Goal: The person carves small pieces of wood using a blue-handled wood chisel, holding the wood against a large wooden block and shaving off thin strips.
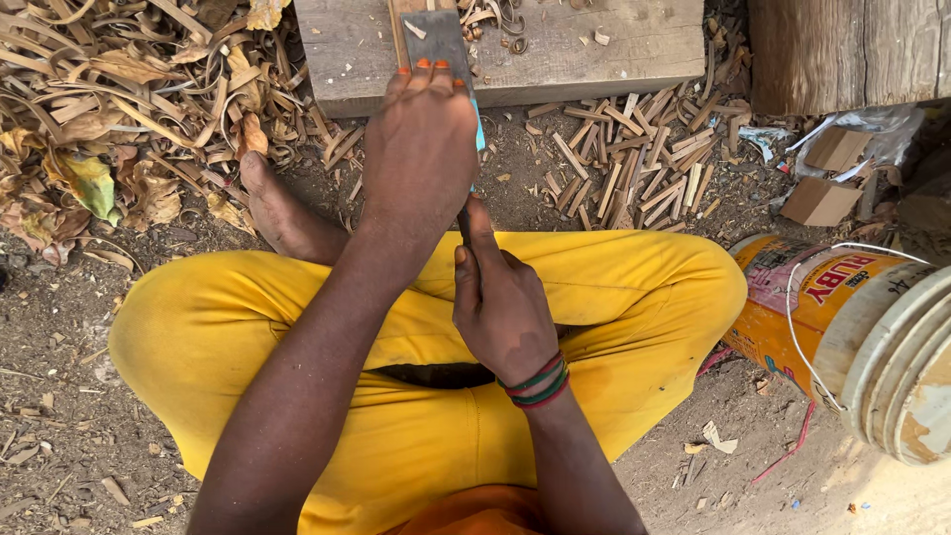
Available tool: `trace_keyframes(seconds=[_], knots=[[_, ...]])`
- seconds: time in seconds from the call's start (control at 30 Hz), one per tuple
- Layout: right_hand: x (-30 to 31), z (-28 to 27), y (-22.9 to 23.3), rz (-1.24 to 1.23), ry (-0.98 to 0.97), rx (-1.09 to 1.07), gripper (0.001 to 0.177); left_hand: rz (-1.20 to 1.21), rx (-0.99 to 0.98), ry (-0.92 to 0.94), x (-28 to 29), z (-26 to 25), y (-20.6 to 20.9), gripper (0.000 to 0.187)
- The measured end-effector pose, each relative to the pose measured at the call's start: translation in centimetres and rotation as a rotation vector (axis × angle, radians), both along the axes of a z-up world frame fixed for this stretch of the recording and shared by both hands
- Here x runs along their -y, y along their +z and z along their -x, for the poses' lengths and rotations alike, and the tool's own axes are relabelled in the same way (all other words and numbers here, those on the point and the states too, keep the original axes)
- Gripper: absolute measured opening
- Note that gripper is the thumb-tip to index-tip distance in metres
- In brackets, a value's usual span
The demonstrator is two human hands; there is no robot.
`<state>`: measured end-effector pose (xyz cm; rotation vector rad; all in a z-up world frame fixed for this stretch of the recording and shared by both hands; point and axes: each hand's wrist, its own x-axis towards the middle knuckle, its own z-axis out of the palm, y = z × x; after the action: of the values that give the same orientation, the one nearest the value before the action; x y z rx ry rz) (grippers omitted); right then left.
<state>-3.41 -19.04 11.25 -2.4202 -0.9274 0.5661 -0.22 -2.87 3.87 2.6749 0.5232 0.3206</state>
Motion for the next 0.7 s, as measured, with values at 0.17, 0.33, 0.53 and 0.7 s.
trace_keyframes(seconds=[0.17,0.33,0.53,0.7], knots=[[-1.6,-0.8,-0.5,0.026,0.016,0.011,0.059,-0.004,0.129,0.027,-1.0,-0.8,-0.1,0.007],[-1.9,-0.6,-2.0,-0.025,0.011,0.020,0.060,0.166,0.071,0.055,-1.5,-1.2,0.0,0.005],[1.6,-0.3,-1.8,-0.315,-0.266,-0.469,0.061,0.198,0.413,0.171,-3.4,0.6,-0.6,0.033],[4.4,-1.0,-2.7,-0.440,-0.478,-0.670,0.063,0.095,0.228,0.065,-4.3,0.1,-0.7,0.048]])
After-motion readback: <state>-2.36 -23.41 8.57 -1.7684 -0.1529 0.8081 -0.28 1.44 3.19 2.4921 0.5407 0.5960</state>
